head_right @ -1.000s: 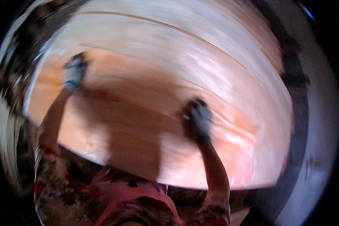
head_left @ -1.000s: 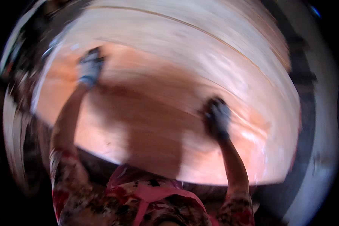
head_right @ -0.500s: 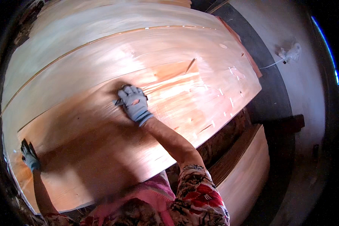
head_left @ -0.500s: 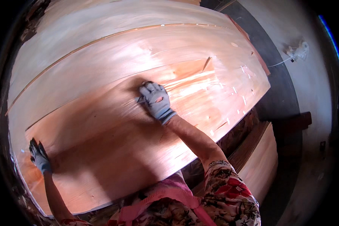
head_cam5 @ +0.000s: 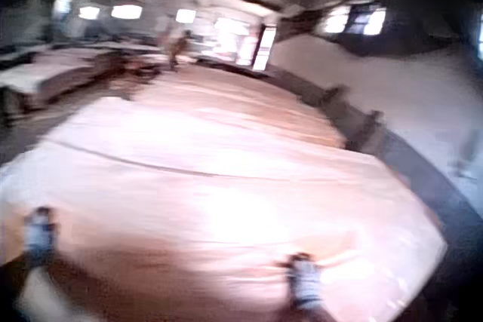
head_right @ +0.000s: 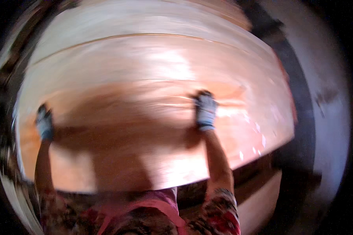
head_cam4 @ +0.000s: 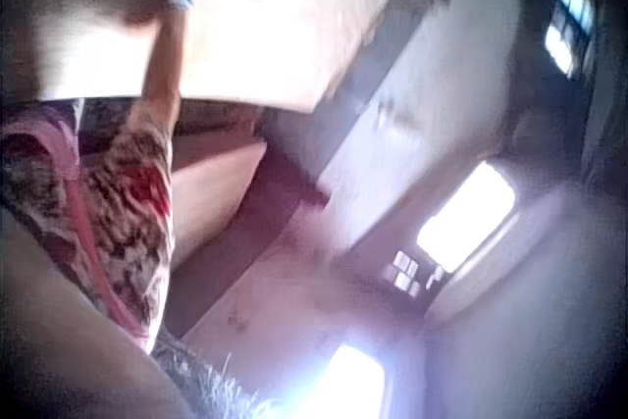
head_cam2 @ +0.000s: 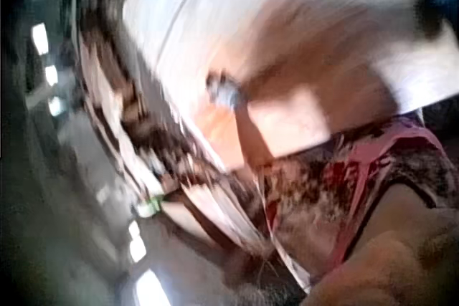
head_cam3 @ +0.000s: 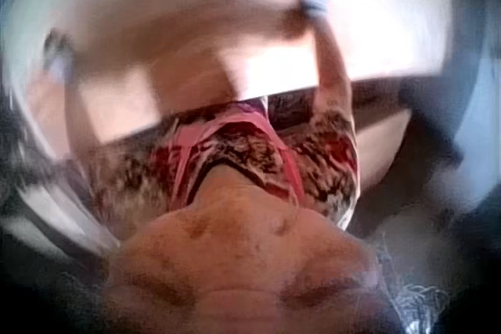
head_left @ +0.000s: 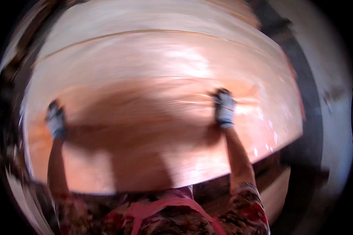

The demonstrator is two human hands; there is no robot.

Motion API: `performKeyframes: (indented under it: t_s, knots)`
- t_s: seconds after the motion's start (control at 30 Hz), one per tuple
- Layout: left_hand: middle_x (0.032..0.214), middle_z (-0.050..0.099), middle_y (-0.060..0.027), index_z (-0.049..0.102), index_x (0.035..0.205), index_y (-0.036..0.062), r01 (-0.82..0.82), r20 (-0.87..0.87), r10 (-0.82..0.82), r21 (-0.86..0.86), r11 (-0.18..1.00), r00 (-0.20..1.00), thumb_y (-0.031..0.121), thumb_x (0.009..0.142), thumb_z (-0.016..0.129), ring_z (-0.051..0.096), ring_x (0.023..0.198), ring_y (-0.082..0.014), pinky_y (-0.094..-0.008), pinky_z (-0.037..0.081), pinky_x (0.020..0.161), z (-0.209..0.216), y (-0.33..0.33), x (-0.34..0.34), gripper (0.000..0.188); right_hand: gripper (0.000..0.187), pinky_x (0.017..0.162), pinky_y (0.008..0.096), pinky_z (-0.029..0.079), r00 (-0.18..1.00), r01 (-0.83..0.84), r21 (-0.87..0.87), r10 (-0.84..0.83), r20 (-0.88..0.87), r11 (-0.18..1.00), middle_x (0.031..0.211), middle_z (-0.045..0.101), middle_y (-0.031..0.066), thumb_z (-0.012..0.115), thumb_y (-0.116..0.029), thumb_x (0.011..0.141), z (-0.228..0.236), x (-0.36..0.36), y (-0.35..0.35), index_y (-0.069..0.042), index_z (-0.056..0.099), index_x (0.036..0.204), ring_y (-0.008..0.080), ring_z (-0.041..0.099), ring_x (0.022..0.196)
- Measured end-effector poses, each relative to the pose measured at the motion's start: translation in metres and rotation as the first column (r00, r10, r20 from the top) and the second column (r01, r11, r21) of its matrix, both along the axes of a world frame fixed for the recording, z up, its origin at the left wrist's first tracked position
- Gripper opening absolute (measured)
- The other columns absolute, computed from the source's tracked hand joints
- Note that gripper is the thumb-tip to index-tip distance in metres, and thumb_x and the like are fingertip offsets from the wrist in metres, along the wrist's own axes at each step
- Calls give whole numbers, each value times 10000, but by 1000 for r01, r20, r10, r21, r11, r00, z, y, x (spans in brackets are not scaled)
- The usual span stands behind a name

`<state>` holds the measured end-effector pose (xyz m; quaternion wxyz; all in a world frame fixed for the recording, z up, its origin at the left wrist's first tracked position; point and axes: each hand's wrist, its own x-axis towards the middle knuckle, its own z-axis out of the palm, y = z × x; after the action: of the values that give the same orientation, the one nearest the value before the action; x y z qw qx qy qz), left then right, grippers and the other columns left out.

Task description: The person repairs a large wooden veneer sheet by applying small pieces of veneer to damaged areas using adhesive and cutting them to fit with a utility knife.

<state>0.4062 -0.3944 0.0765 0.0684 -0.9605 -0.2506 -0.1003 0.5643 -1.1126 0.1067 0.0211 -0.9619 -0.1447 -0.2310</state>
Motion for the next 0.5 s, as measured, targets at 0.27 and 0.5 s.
performKeyframes:
  t_s: [0.27, 0.5]
  knots:
    - [1492, 436, -153, 313, 1525, 156, 0, 144, 14, -97, 995, 990, 581, 954, 466, 374, 1399, -294, -549, 262, 1124, 27, -25, 12, 728, 294, 717, 227, 540, 849, 132, 728, 302, -433, 672, 1018, 680, 59, 539, -93, 1010, 59, -44, 45, 7, 562, 1285, 109, 629, 829]
    - [1200, 622, -96, 236, 1555, 148, 83, 368, -1, -207, 975, 930, 252, 907, 580, 538, 1180, -275, -486, 375, 968, 25, -14, 14, 740, 367, 619, 282, 460, 464, 20, 638, 558, -688, 769, 911, 662, 47, 626, -75, 927, 122, -44, 234, -50, 584, 1291, 106, 546, 691]
